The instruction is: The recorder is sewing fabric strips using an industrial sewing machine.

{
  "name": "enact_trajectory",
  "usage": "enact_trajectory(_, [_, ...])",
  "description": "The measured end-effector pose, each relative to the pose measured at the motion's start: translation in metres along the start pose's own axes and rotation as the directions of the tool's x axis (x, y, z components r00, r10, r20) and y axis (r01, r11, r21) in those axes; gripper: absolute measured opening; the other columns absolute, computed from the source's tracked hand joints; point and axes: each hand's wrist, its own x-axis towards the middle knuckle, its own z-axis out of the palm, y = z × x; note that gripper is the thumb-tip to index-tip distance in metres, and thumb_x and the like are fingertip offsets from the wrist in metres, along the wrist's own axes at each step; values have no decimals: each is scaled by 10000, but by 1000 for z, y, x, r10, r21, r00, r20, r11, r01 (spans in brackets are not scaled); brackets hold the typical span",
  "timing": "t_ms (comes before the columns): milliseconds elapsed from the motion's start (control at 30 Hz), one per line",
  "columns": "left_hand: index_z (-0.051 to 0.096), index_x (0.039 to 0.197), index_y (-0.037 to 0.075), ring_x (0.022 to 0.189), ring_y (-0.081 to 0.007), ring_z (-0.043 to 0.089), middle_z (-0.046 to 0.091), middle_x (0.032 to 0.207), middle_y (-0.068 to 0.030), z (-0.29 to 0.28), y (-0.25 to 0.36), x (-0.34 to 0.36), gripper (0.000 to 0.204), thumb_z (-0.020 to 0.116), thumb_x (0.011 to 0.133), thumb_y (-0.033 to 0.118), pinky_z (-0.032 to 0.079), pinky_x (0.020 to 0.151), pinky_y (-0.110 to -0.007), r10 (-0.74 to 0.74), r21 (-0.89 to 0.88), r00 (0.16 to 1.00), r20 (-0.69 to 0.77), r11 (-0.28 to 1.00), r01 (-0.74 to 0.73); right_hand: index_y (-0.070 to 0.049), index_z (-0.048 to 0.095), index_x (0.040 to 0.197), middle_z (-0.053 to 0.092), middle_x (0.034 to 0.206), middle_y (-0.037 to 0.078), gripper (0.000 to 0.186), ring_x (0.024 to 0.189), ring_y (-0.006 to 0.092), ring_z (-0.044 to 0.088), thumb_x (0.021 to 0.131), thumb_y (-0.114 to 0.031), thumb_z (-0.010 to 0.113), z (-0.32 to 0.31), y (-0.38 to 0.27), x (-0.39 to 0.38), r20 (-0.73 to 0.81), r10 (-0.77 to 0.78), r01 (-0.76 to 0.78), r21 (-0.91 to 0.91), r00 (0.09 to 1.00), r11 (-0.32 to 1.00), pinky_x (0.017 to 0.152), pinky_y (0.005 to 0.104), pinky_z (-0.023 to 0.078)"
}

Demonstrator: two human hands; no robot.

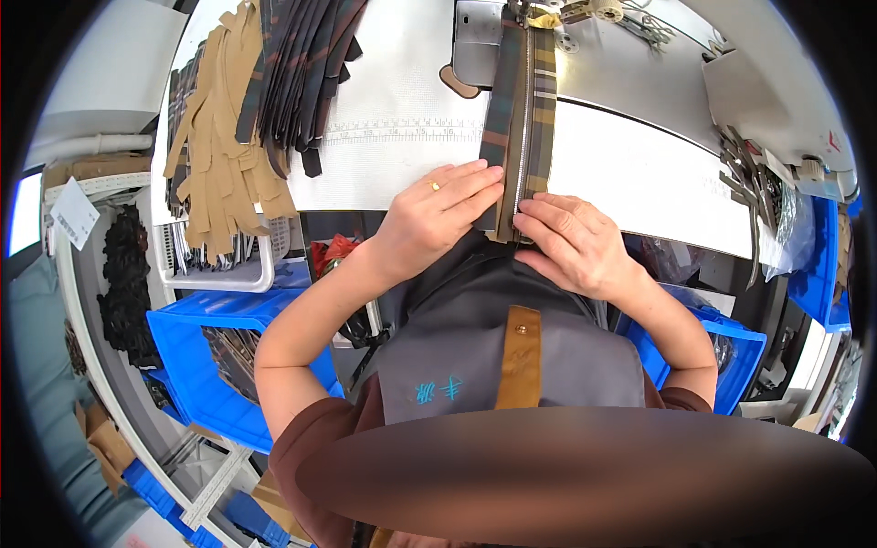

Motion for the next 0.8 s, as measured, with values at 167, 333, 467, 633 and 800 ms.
enact_trajectory(167, [671, 1032, -7, 1038, -290, 640, 655, 1118, -108, 9, 2, 2, 429, 647, 611, -84, 553, 860, -364, 45, -14, 997, -56, 999, -46, -13, 637, 1070, 621, 1110, 106, 412, 929, 219, 607, 686, -136, 721, 4, -9, 1, -3, 3, -3, -181, 1000, 984, 753, 311, 513])
enact_trajectory(333, [676, 1028, 11, 979, -270, 630, 643, 1137, -97, 8, 0, 2, 467, 654, 566, -60, 538, 821, -351, 44, -34, 998, -44, 998, -45, -11, 638, 1064, 619, 1117, 104, 355, 913, 210, 597, 725, -114, 656, -1, -16, 5, 52, 47, -35, -217, 998, 976, 734, 306, 514])
enact_trajectory(467, [680, 1033, 26, 974, -267, 617, 640, 1149, -92, 6, 1, 2, 476, 655, 564, -50, 526, 818, -355, 29, -51, 999, -35, 998, -30, -6, 649, 1024, 637, 1081, 112, 336, 874, 219, 608, 696, -71, 677, -2, -10, 3, 36, 64, -59, -139, 997, 989, 707, 314, 525])
enact_trajectory(633, [680, 1056, 43, 983, -273, 615, 642, 1148, -83, 6, 0, 3, 498, 654, 567, -46, 523, 829, -359, 15, -80, 999, -31, 997, -18, 19, 652, 988, 651, 1097, 125, 345, 860, 225, 619, 648, -32, 680, 1, -13, 0, -39, 44, -50, -177, 998, 983, 710, 320, 529])
enact_trajectory(800, [680, 1065, 45, 980, -270, 614, 643, 1148, -81, 5, 0, 2, 514, 661, 559, -45, 521, 831, -355, 26, -77, 999, -41, 997, -29, 25, 654, 973, 653, 1105, 135, 330, 882, 230, 625, 648, -26, 669, 3, -16, 0, -36, 33, -41, -230, 999, 972, 724, 311, 527])
